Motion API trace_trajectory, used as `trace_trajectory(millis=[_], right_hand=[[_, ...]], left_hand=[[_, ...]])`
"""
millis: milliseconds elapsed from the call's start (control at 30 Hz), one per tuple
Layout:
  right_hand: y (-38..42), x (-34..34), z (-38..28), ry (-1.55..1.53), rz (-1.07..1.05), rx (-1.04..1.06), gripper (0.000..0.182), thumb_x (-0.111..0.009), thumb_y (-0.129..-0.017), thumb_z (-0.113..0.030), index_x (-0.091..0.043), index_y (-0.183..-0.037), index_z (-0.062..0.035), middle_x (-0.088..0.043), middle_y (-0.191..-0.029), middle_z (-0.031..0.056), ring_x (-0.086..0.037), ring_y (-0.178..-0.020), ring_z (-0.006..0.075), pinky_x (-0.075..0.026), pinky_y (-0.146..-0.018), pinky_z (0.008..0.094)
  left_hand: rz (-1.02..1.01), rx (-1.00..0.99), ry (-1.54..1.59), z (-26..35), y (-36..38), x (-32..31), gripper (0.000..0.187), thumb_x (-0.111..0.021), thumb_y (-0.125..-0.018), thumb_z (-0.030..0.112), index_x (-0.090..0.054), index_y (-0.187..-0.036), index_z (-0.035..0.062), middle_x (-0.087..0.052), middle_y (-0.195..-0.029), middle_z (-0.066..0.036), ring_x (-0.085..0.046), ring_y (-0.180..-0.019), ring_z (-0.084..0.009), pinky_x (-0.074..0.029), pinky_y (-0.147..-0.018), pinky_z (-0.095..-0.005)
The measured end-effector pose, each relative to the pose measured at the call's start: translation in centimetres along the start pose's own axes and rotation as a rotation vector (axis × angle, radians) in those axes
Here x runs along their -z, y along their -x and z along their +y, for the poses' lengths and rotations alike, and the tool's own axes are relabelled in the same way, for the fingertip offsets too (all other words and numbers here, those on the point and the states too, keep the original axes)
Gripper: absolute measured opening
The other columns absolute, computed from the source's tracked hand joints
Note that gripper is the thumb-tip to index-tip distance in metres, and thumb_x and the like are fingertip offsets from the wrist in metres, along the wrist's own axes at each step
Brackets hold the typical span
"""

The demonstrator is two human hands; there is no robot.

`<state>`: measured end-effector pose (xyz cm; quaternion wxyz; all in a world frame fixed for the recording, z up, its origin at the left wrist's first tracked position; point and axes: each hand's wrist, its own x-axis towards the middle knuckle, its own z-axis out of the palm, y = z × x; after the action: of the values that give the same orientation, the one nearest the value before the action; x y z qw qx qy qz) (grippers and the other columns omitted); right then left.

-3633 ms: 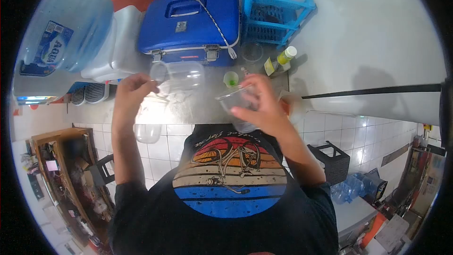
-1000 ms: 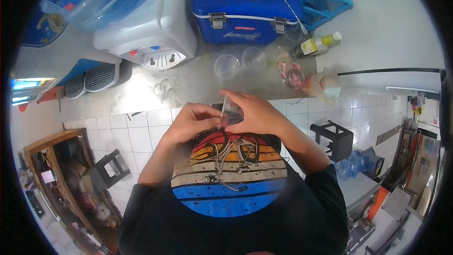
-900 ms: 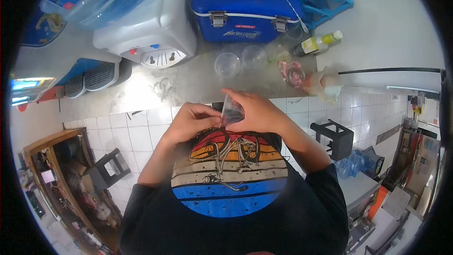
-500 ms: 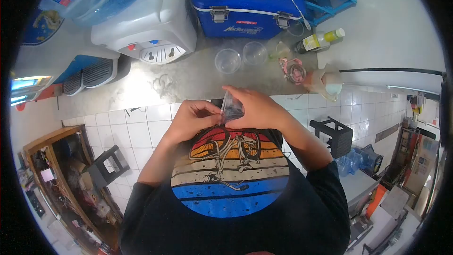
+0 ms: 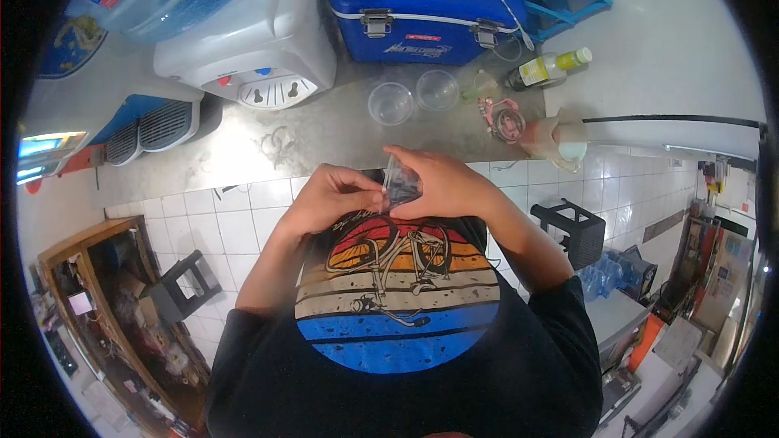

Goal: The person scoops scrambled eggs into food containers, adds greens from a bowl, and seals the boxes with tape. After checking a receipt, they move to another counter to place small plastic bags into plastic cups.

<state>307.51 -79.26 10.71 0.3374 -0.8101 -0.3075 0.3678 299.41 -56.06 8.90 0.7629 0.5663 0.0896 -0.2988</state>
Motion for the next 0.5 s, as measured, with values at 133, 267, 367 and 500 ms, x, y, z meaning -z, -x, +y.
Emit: trace_trajectory(millis=[133,267,367,500], right_hand=[[0.0,0.0,0.2,-0.021,-0.007,-0.010,0.102,-0.088,-0.066,-0.039,-0.039,-0.149,-0.0065,-0.063,-0.117,0.0225,-0.066,-0.094,0.0310,-0.053,-0.082,0.0368],[0.0,-0.2,0.7,-0.030,-0.012,0.005,0.103,-0.088,-0.066,-0.040,-0.039,-0.150,-0.0064,-0.063,-0.118,0.0235,-0.066,-0.095,0.0311,-0.053,-0.083,0.0369],[0.0,0.1,0.4,-0.036,-0.044,-0.023,0.103,-0.088,-0.067,-0.041,-0.039,-0.150,-0.0066,-0.063,-0.118,0.0244,-0.067,-0.094,0.0318,-0.053,-0.084,0.0374],[-0.3,0.1,0.8,-0.093,-0.086,-0.014,0.103,-0.087,-0.068,-0.043,-0.038,-0.150,-0.0059,-0.062,-0.121,0.0260,-0.067,-0.095,0.0333,-0.052,-0.086,0.0387]], left_hand=[[-0.001,0.013,0.006,0.0,-0.3,-0.1,0.016,-0.071,-0.087,-0.003,-0.071,-0.102,-0.0080,-0.074,-0.093,-0.016,-0.072,-0.086,-0.0178,-0.058,-0.081,-0.0273],[-0.023,0.013,0.071,-0.5,-0.6,0.2,0.017,-0.071,-0.087,-0.003,-0.070,-0.103,-0.0082,-0.074,-0.092,-0.016,-0.072,-0.086,-0.0179,-0.058,-0.081,-0.0273],[-0.023,0.004,0.058,-0.6,-0.8,0.3,0.017,-0.070,-0.087,-0.002,-0.070,-0.103,-0.0084,-0.074,-0.091,-0.016,-0.072,-0.084,-0.0178,-0.058,-0.079,-0.0269],[0.003,-0.006,0.026,-1.1,-1.1,0.5,0.016,-0.068,-0.088,-0.002,-0.069,-0.103,-0.0084,-0.073,-0.089,-0.014,-0.071,-0.080,-0.0170,-0.057,-0.077,-0.0265]])
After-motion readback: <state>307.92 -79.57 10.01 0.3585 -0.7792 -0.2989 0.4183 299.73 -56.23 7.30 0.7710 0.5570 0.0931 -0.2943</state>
